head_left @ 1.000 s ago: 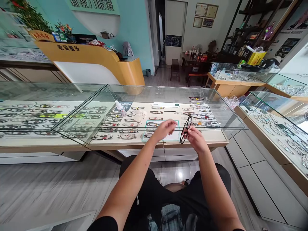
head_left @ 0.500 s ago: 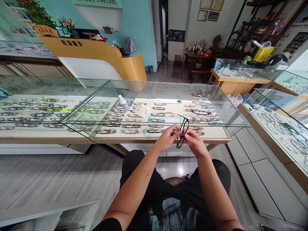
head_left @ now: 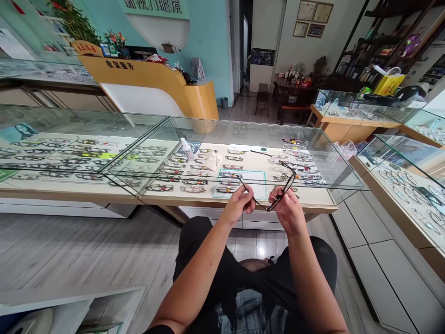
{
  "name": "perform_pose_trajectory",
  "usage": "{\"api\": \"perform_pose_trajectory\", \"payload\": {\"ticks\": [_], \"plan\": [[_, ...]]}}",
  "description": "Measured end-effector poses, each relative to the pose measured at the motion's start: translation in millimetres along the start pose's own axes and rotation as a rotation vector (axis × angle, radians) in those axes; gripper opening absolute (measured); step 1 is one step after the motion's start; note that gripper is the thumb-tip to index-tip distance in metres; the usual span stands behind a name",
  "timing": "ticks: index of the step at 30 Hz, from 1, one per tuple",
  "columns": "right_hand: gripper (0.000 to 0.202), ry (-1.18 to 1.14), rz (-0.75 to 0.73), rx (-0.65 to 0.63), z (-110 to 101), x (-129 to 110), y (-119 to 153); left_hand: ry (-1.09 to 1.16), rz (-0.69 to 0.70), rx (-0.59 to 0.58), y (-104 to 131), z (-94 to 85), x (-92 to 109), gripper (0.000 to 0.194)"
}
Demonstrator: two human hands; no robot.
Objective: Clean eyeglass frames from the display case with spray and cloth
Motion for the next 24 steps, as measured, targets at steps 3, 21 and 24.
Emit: {"api": "perform_pose_trajectory", "payload": {"ticks": [3,21,24], "plan": [[0.026,0.033,0.003,-0.015,7,-1,2,-0.068,-0.081,-0.051,1,-2.7,-3,0.047],[0.03,-0.063,0.037,0.035,0,-21,27,-0.798,0.584,1.121,-45,-242.5,197,0.05],[0.031,-0.067,0.041,0.036,0,-21,28,-0.792,0.417,1.001,-73,-264.5,184,0.049]]}}
Point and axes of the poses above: each hand's wrist, its own y-axis away from the middle knuckle, its own z-axis out of the palm, x = y × z, the point moved 9 cm from there along -y, towards the middle knuckle, and after that the axes turned 2 degrees about y, right-handed, at the moved point
